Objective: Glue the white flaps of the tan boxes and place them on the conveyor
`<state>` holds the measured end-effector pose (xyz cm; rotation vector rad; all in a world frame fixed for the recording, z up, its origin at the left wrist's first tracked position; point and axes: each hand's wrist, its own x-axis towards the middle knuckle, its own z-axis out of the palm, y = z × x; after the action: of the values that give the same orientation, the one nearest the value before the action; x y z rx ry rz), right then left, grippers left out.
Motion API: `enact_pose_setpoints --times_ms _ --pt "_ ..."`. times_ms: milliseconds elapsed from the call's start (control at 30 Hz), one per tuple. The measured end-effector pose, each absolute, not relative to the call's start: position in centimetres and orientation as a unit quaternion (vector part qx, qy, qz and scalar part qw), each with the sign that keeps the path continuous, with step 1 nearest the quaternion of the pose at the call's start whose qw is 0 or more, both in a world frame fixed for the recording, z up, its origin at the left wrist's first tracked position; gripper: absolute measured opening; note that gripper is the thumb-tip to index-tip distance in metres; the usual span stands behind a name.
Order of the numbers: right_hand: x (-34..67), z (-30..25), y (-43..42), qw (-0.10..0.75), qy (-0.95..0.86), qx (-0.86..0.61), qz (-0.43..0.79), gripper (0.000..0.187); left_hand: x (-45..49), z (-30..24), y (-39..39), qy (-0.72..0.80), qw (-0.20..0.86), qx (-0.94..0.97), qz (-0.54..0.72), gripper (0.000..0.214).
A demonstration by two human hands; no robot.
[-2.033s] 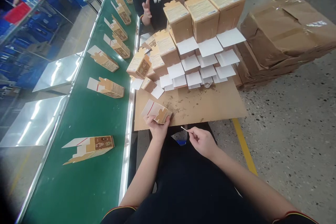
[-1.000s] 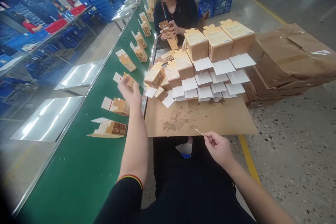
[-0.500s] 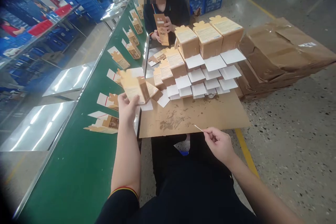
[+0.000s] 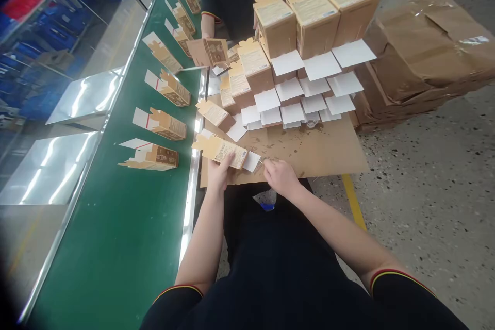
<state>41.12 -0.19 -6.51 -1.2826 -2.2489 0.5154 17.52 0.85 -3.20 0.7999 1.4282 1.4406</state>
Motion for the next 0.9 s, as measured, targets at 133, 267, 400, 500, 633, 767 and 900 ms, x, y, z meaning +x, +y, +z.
enact_pose_setpoints --times_ms 133,267,400,500,633,767,900 --pt "41.2 -7.1 -0.7 0.232 -0.846 -0.439 0.193 0.028 18.2 -3.4 0.7 0.588 0.449 0.324 0.591 0.080" --pt "40.9 -6.8 -1.9 0.223 -0.865 -0.402 0.199 0.028 19.4 -3.7 0.3 0.596 0.421 0.338 0.594 0.082" --pt "42.6 -6.0 -3.0 0.279 -0.830 -0.432 0.217 0.028 21.1 -4.3 -0.5 0.621 0.341 0.385 0.592 0.086" --pt "44.9 -5.3 -4.1 0.321 -0.775 -0.479 0.258 0.024 22.3 -4.7 -1.4 0.654 0.288 0.423 0.557 0.089" --pt "47.1 -4.4 -6.0 0.344 -0.711 -0.524 0.318 0.021 23.1 -5.0 -2.0 0.684 0.277 0.434 0.517 0.082" --pt "47.2 -3.5 -7.1 0.358 -0.667 -0.541 0.366 0.025 23.7 -5.3 -1.7 0.684 0.276 0.429 0.521 0.079" --pt "46.6 -3.3 -7.0 0.375 -0.640 -0.539 0.400 0.033 22.5 -5.4 -1.5 0.646 0.285 0.415 0.573 0.087"
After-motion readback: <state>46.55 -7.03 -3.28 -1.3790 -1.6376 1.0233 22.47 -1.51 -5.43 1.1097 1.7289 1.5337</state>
